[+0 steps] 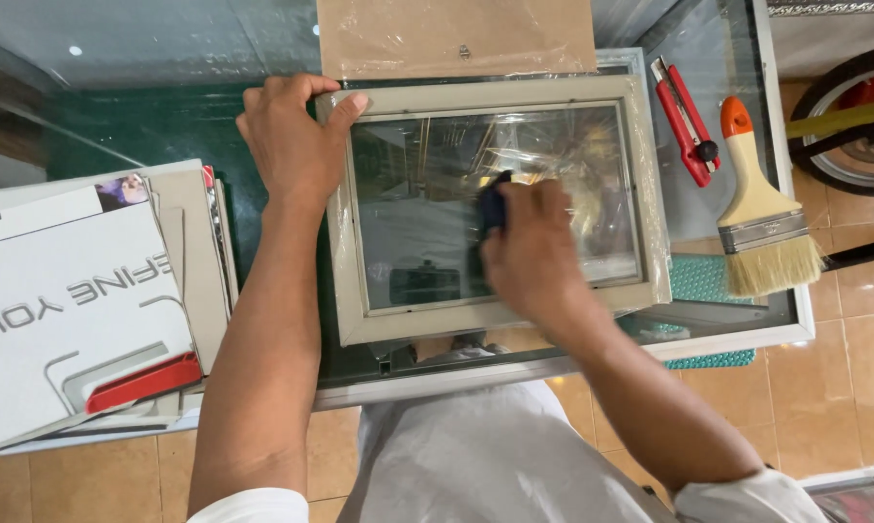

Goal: The person cleans a glass picture frame using a cloth.

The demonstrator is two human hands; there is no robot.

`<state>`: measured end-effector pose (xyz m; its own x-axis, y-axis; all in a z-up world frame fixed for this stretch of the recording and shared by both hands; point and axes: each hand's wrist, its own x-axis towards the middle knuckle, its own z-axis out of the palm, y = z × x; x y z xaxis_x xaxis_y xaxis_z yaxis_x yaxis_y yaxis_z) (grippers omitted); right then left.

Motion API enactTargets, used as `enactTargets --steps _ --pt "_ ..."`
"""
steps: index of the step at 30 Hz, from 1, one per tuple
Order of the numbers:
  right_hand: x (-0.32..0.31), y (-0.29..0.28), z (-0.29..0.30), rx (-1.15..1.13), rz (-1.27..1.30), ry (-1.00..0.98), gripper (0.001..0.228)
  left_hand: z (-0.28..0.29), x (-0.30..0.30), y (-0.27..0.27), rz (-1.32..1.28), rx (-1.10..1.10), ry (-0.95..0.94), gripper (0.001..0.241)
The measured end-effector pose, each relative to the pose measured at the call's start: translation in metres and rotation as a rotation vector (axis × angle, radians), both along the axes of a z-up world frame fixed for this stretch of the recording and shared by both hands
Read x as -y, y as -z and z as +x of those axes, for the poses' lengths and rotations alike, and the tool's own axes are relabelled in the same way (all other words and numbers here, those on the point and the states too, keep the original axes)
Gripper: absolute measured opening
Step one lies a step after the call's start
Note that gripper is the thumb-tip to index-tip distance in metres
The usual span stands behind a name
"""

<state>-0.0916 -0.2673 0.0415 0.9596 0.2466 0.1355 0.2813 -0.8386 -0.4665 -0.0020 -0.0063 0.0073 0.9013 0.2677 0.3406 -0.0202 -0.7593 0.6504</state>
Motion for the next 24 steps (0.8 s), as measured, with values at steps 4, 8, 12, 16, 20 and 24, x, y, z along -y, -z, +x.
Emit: enactTargets --steps 4,8,12,16,20,24 --pt "-0.080 -0.001 -0.017 0.030 -0.028 -0.355 0.057 0.001 -0.003 0.002 0.002 0.001 0.007 0.032" --pt "-0.069 -0.013 -0.018 -0.081 0.080 -0.390 0.045 0.002 -0.005 0.002 0.007 0.015 0.036 0.033" --pt "0.006 -0.033 -0.011 -0.174 -0.073 -0.170 0.036 0.001 -0.008 0.004 0.007 0.024 0.061 0.031" --pt "0.082 -0.037 -0.009 -0.202 -0.137 0.064 0.036 0.003 -0.005 0.006 0.015 0.032 0.056 0.032" --pt "0.094 -0.049 -0.006 -0.256 -0.169 0.201 0.037 0.002 0.000 -0.002 0.003 0.026 0.006 0.039" --pt "0.052 -0.047 0.014 -0.162 -0.049 -0.124 0.038 0.002 -0.002 0.003 -0.044 0.032 -0.031 0.028"
